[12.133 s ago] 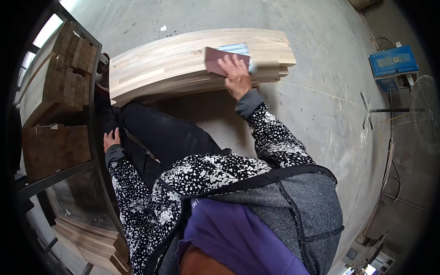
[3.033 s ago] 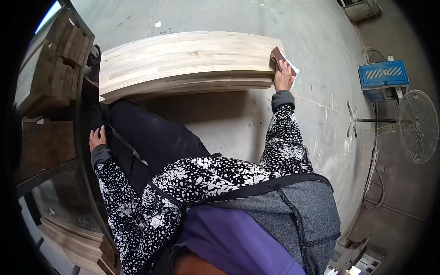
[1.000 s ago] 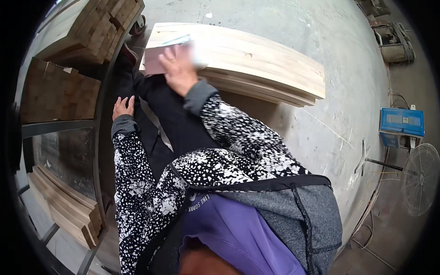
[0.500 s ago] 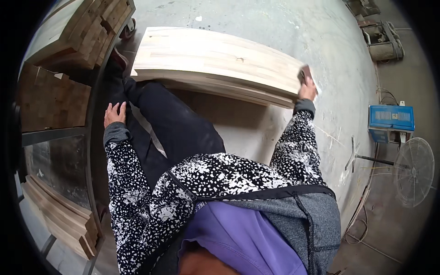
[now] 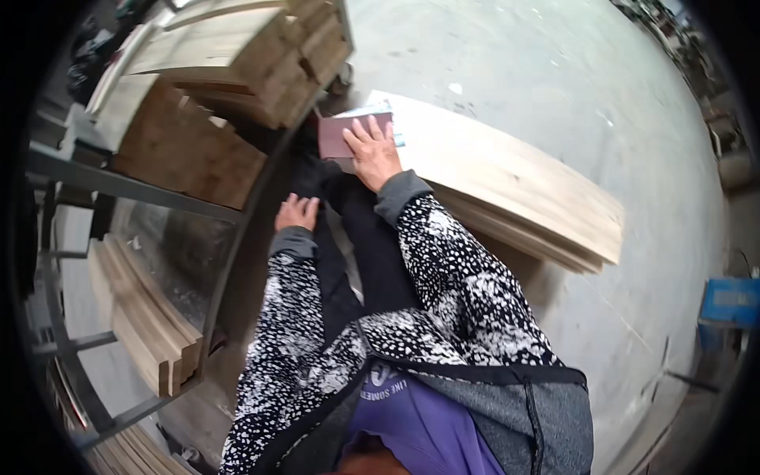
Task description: Sanding a piece of wood manually using sandpaper to smooth the surface.
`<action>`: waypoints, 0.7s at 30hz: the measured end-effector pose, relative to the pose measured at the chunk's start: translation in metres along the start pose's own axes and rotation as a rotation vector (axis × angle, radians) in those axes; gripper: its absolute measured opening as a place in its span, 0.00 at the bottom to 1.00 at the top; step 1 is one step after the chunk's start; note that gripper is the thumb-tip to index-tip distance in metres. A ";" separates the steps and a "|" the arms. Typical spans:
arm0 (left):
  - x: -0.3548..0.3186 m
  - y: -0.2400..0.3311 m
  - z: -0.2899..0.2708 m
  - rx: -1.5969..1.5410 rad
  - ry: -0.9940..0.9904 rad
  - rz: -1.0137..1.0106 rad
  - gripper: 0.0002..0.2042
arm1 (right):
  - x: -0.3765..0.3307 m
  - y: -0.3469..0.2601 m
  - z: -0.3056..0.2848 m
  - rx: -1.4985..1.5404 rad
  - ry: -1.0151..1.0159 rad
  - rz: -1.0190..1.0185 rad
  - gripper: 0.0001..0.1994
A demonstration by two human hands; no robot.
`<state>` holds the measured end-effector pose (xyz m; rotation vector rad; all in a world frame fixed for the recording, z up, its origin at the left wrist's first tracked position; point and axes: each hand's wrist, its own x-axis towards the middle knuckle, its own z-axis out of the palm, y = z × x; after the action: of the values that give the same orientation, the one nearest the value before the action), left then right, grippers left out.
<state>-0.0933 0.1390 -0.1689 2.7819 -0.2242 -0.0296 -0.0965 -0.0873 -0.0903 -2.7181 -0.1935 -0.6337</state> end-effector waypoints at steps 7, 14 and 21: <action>-0.008 0.007 -0.020 -0.042 -0.060 -0.093 0.23 | 0.002 0.083 -0.045 -0.046 -0.071 0.186 0.24; 0.004 0.024 -0.028 -0.027 -0.138 -0.104 0.23 | -0.242 0.281 -0.200 -0.116 0.092 0.675 0.26; 0.028 0.056 -0.031 -0.406 0.035 0.042 0.25 | -0.408 0.322 -0.269 -0.385 0.319 1.255 0.18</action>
<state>-0.0721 0.0933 -0.1205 2.3710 -0.2376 -0.0135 -0.5016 -0.5058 -0.1433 -2.3144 1.6757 -0.6731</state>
